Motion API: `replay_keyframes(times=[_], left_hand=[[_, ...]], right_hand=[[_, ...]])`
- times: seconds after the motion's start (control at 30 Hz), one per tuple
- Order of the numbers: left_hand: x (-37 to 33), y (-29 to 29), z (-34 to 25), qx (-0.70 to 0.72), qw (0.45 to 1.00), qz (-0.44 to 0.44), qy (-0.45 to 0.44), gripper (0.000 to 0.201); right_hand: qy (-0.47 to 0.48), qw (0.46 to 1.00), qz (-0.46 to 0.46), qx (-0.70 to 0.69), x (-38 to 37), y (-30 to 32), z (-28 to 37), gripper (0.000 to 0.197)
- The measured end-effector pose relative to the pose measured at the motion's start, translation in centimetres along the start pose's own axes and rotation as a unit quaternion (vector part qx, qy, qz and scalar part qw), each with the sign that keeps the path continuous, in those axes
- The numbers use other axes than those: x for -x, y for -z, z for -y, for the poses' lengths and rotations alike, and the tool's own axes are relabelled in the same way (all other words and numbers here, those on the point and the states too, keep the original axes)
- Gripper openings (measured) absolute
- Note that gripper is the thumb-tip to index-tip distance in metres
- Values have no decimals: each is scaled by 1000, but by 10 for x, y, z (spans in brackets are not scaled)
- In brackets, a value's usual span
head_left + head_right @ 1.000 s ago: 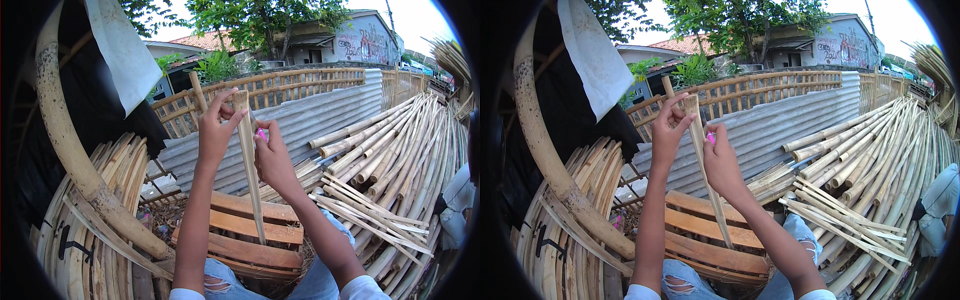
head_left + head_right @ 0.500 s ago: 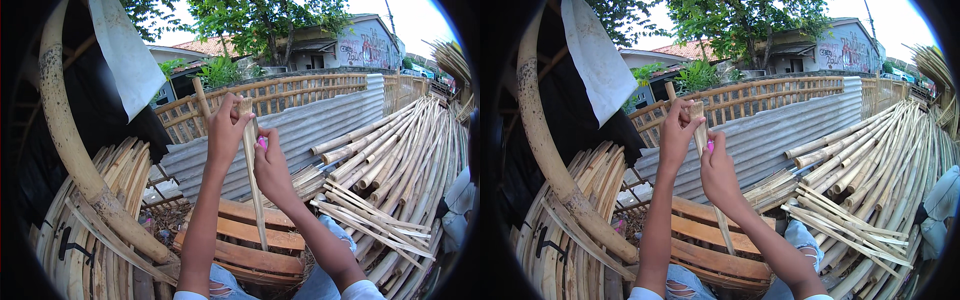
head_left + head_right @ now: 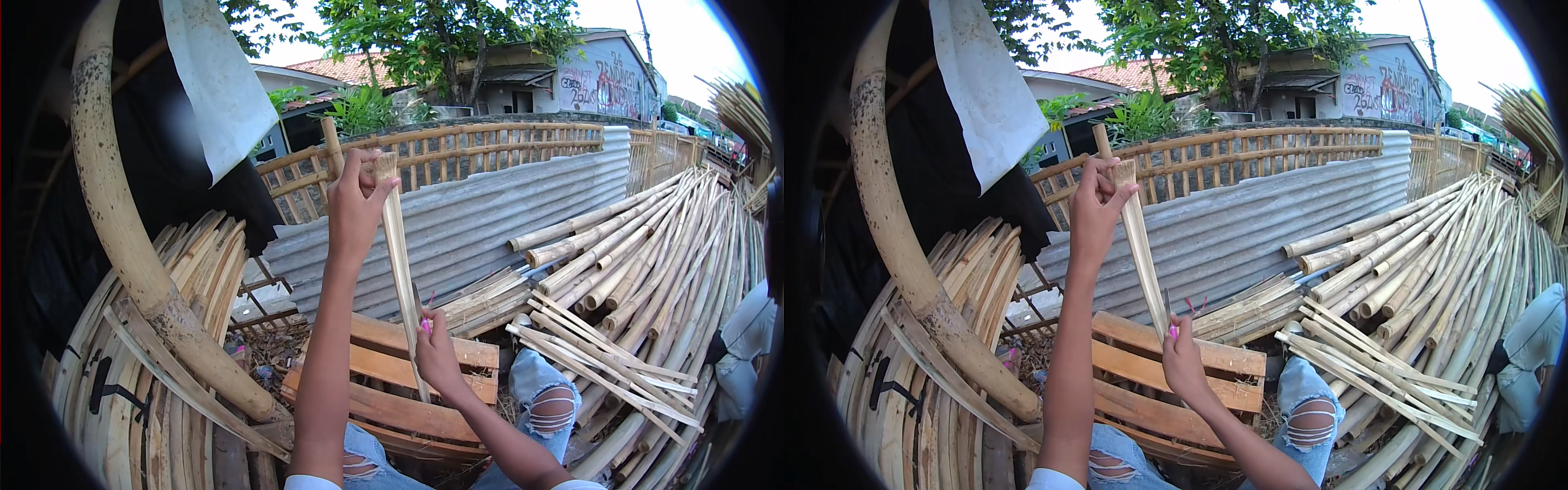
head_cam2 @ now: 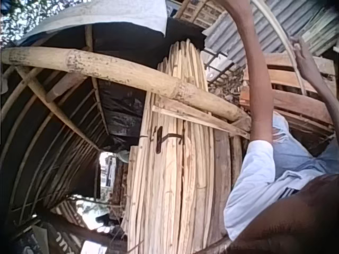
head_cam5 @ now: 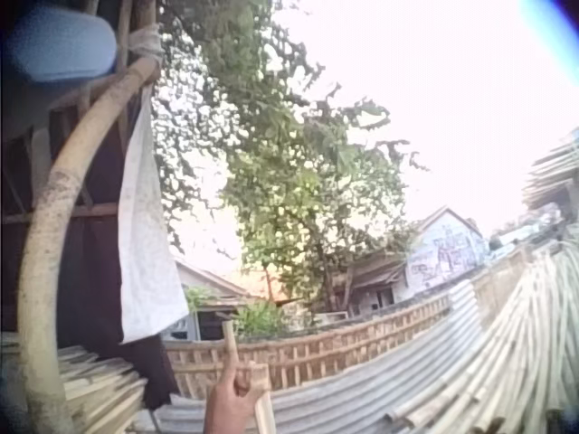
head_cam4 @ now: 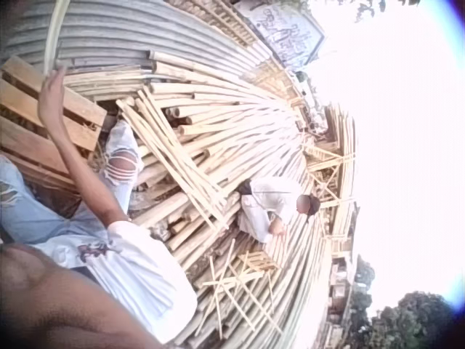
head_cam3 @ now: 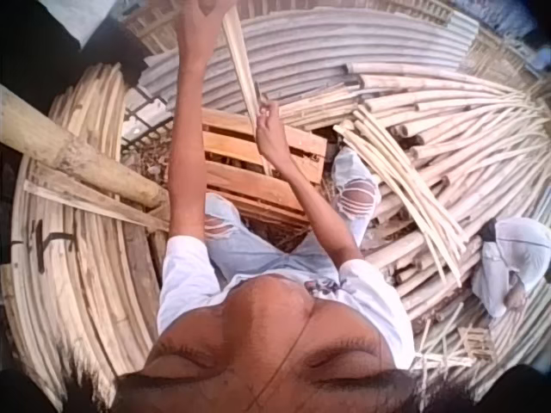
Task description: The person is using a small knife to strip or shave thin layers off a piece of bamboo.
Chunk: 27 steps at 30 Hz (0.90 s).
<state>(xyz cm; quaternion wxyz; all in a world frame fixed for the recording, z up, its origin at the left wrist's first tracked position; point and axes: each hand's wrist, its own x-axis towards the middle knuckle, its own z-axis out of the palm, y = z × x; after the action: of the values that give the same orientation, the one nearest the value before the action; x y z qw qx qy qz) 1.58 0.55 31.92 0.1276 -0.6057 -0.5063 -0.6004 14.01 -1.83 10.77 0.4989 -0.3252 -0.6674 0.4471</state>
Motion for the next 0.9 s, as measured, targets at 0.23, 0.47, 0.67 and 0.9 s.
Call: replay_keyframes(times=[0.23, 0.47, 0.67, 0.9], left_hand=[[3, 13, 20, 2, 1000, -11, 10, 39], [3, 8, 14, 52, 998, 22, -8, 37], [-2, 8, 22, 102, 994, 2, 29, 38], [9, 1, 18, 180, 983, 7, 16, 38]], right_hand=[[-66, 997, 29, -11, 25, -12, -41, 21], [21, 997, 28, -76, -56, 6, 93, 28], [83, 991, -96, 51, 51, -28, -89, 23], [-17, 994, 46, -97, -20, 4, 51, 25]])
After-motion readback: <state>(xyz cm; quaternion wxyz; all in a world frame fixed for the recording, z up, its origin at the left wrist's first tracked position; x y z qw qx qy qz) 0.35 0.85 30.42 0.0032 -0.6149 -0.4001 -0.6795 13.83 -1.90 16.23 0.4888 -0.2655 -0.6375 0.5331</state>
